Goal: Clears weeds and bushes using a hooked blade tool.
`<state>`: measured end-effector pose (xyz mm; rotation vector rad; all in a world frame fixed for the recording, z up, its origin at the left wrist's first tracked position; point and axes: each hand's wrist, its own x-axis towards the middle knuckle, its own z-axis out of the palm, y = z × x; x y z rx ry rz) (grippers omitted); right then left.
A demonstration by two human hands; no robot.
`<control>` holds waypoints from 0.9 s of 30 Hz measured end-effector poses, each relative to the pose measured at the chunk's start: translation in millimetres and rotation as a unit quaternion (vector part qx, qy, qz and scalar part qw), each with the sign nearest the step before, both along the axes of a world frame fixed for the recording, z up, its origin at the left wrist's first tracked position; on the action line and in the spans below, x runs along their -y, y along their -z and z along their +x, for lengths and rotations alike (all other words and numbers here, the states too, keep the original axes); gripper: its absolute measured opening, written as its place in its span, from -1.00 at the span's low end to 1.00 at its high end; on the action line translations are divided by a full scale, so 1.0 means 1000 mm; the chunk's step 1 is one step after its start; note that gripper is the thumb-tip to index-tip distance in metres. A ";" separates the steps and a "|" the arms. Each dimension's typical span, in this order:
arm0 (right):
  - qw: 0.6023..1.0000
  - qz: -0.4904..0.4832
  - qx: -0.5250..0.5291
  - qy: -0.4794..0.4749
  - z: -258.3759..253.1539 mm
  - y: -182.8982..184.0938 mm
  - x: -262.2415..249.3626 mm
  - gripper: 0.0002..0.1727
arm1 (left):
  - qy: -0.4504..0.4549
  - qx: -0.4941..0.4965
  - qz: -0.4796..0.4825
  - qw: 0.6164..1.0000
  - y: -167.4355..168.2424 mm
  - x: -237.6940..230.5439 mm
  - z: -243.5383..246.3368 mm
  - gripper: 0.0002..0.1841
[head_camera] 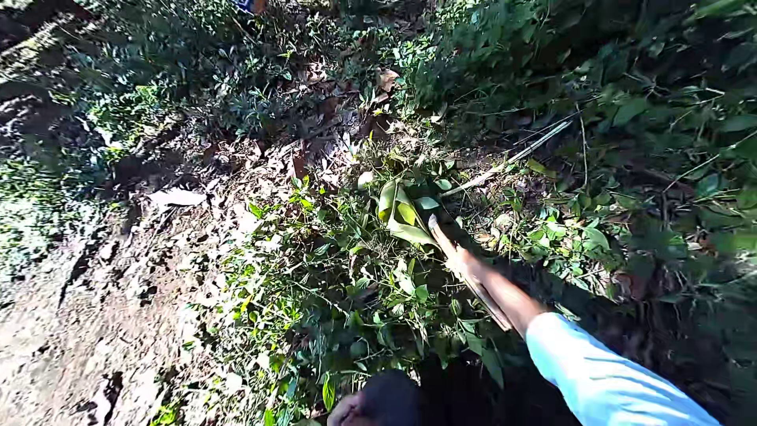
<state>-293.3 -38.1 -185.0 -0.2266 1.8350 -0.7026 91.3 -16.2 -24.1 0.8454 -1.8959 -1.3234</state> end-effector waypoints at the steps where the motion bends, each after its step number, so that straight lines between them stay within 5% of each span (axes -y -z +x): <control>1: 1.000 -0.002 -0.006 0.022 -0.009 -0.013 -0.029 -0.42 | 0.002 -0.003 -0.006 1.000 0.003 0.003 -0.001 -0.67; 4: 0.974 -0.065 -0.054 0.212 -0.044 -0.052 -0.082 -0.46 | 0.006 -0.006 -0.011 1.000 0.006 0.004 -0.001 -0.72; 7: 0.860 -0.176 -0.076 0.473 -0.092 -0.072 -0.059 -0.61 | 0.008 -0.009 -0.011 1.000 0.003 -0.001 0.002 -0.71; 9: 0.810 -0.223 -0.069 0.539 -0.103 -0.052 -0.021 -0.82 | 0.005 -0.003 -0.021 1.000 -0.002 -0.007 0.005 -0.70; 11: 0.870 -0.177 -0.078 0.453 -0.048 0.006 -0.008 -0.70 | 0.009 0.002 -0.029 1.000 -0.005 -0.011 0.004 -0.71; 13: 0.990 -0.025 -0.030 0.136 0.028 0.027 -0.040 -0.51 | 0.020 0.009 -0.041 0.999 -0.005 -0.009 -0.003 -0.73; 15: 0.996 0.056 -0.002 -0.074 0.084 0.023 -0.085 -0.33 | 0.033 0.019 -0.058 0.998 -0.005 -0.004 -0.008 -0.70; 17: 0.993 0.048 -0.036 -0.102 0.092 0.009 -0.130 -0.29 | 0.031 0.024 -0.062 0.997 -0.004 -0.002 -0.017 -0.66; 22: 0.981 0.036 -0.113 0.152 0.022 -0.031 -0.185 -0.32 | 0.017 0.006 -0.084 0.996 -0.001 -0.005 -0.037 -0.60; 26: 0.858 -0.155 -0.064 0.485 -0.039 -0.066 -0.122 -0.84 | 0.005 0.011 -0.099 0.995 -0.001 -0.011 -0.037 -0.56; 27: 0.831 -0.192 -0.040 0.521 -0.053 -0.065 -0.096 -0.85 | 0.007 0.021 -0.098 0.995 -0.004 -0.014 -0.035 -0.56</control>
